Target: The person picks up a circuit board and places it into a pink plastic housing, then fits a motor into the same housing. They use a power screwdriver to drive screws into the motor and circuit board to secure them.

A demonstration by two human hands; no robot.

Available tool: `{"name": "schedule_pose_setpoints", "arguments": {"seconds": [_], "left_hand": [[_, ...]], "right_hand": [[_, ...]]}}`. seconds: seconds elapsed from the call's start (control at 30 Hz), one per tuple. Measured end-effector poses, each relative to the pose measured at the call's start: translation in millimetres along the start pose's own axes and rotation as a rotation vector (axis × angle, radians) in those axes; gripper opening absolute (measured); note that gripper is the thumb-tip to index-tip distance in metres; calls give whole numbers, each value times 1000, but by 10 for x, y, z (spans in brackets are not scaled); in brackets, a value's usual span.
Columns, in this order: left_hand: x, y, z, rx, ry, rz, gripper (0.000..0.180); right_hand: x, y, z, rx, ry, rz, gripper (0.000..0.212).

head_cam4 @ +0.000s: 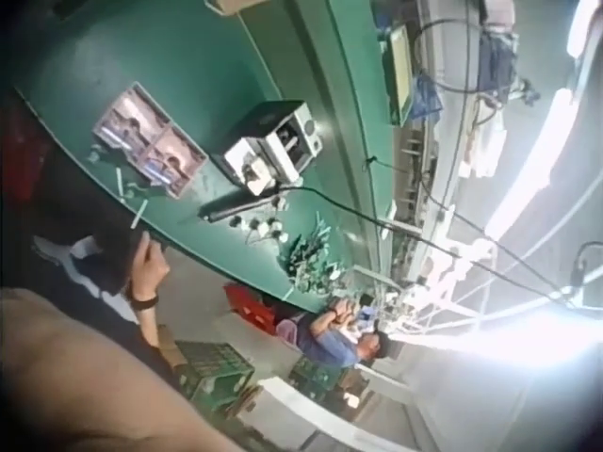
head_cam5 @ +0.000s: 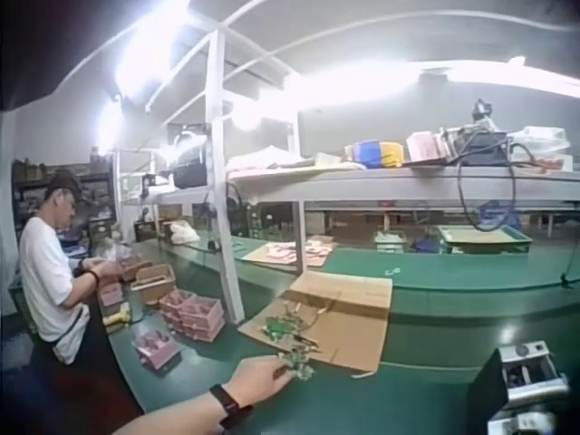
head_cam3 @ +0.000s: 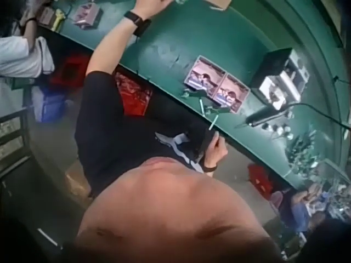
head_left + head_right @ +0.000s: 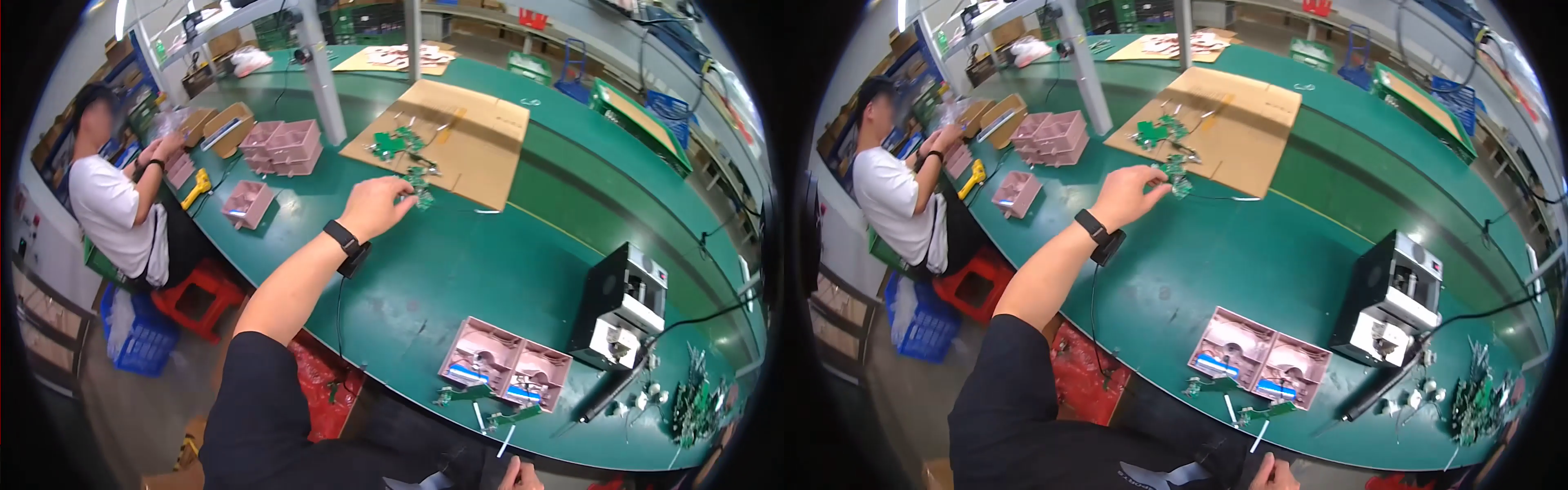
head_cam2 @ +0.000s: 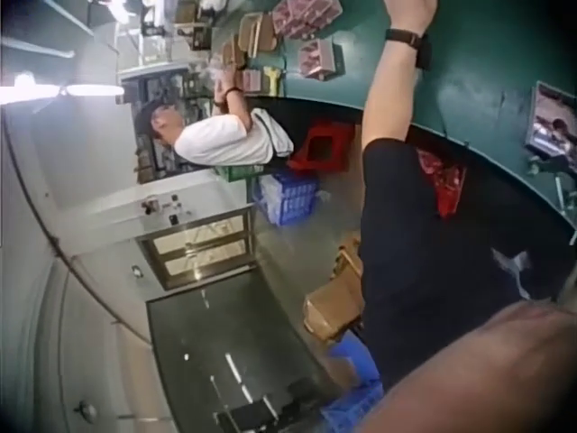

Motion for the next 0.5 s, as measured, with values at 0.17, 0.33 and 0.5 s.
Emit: {"name": "schedule_pose_setpoints", "arguments": {"seconds": [0.17,0.33,0.5], "left_hand": [[599,-554,760,135,284,-350,27],[1139,-1205,1482,440,809,-273,32],[1316,-1544,2125,521,832,-18,17]], "right_hand": [[-81,28,-77,14,32,88,23],[-203,111,-29,150,75,127,25],[-365,120,-102,223,111,152,22]]}}
Point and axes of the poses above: each hand's wrist, its own y-axis towards the middle knuckle, its own x-axis out of the back of the hand, z = x × y, the point moved 2 cm from there along y, towards the middle knuckle
